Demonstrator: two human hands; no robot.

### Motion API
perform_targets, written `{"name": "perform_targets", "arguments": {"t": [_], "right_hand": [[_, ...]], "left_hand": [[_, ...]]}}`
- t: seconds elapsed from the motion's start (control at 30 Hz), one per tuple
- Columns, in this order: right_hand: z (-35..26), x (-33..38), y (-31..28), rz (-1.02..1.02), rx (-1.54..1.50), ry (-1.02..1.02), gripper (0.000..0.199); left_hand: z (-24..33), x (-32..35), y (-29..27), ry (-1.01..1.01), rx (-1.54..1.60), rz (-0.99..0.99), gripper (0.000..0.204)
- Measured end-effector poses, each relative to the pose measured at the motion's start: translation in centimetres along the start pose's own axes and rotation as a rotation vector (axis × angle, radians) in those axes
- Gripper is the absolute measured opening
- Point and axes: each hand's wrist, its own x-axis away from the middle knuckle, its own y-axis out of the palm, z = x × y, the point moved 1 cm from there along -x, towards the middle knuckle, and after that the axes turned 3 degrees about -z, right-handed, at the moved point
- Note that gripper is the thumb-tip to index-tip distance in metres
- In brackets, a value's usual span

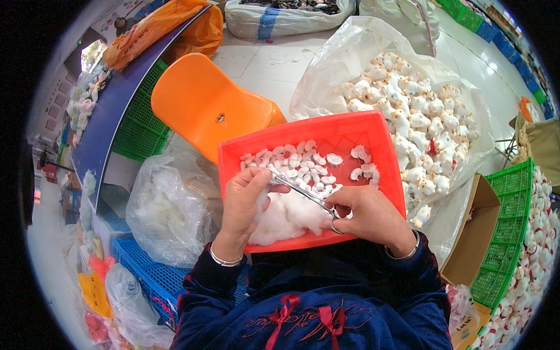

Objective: The person uses scissors to trim white cotton pieces from a red tray, repeatedly cutting small bits and placing them back into the tray. The hands work continuously over the tray, handling the cotton and scissors throughout the clip.

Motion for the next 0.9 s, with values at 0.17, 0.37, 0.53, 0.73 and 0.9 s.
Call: {"name": "perform_targets", "arguments": {"t": [0.17, 0.37, 0.53, 0.73, 0.9], "right_hand": [[0.4, 0.0, 0.4, 0.001, -0.004, -0.025, 0.031], [0.4, 0.0, 0.4, 0.019, -0.035, -0.022, 0.03], [0.0, 0.0, 0.0, -0.047, -0.009, -0.035, 0.03], [0.3, 0.0, 0.4, -0.037, -0.011, -0.031, 0.031], [0.8, -0.1, 0.5, -0.025, -0.036, -0.077, 0.031]], "left_hand": [[0.0, 0.2, 0.5, 0.019, -0.07, 0.041, 0.015], [-0.1, 0.1, 0.6, 0.035, -0.104, 0.042, 0.015], [0.0, 0.4, 0.2, 0.054, -0.195, -0.005, 0.014], [-0.1, 0.5, -0.5, 0.092, -0.335, -0.054, 0.016], [0.8, 0.7, -1.1, 0.017, -0.358, -0.05, 0.016]]}}
